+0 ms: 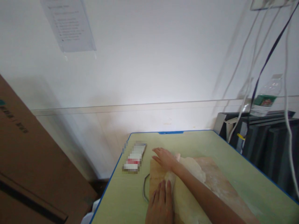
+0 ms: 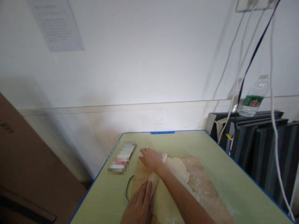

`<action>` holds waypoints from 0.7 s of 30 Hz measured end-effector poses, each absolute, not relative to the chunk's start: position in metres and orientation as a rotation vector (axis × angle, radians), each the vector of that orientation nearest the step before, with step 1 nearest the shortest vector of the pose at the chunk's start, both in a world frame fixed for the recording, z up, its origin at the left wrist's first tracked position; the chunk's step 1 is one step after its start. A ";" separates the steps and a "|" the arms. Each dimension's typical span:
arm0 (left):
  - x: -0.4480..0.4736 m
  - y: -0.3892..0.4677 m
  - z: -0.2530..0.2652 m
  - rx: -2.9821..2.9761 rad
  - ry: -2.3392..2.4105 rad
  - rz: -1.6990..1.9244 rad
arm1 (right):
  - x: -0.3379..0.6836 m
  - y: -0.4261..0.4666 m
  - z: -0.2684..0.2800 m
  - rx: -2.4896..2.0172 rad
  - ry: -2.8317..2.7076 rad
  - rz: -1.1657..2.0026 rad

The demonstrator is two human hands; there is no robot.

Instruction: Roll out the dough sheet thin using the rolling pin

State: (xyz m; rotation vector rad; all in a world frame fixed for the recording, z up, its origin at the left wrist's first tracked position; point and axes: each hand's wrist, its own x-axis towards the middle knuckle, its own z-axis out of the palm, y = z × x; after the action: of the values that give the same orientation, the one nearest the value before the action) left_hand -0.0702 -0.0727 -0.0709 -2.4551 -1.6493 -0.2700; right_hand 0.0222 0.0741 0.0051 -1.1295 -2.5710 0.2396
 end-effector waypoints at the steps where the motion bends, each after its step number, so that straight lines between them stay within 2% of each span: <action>1: -0.068 -0.074 -0.070 -2.437 -1.637 -0.277 | 0.031 0.071 0.004 -1.178 -2.542 0.275; 7: -0.040 -0.082 -0.069 -2.275 -1.616 -0.324 | 0.090 0.039 -0.003 -1.422 -2.548 0.205; 14: -0.022 -0.087 -0.080 -2.116 -1.442 -0.505 | 0.140 -0.004 -0.012 -1.303 -2.540 0.046; 21: -0.023 -0.087 -0.075 -2.196 -1.416 -0.518 | 0.143 -0.003 -0.020 -1.282 -2.489 0.039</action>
State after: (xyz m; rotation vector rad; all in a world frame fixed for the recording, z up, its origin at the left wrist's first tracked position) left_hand -0.0229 -0.0874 -0.0745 -2.1957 -1.4162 -0.5185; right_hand 0.1426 -0.0032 -0.0198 -1.2820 -2.4891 0.0387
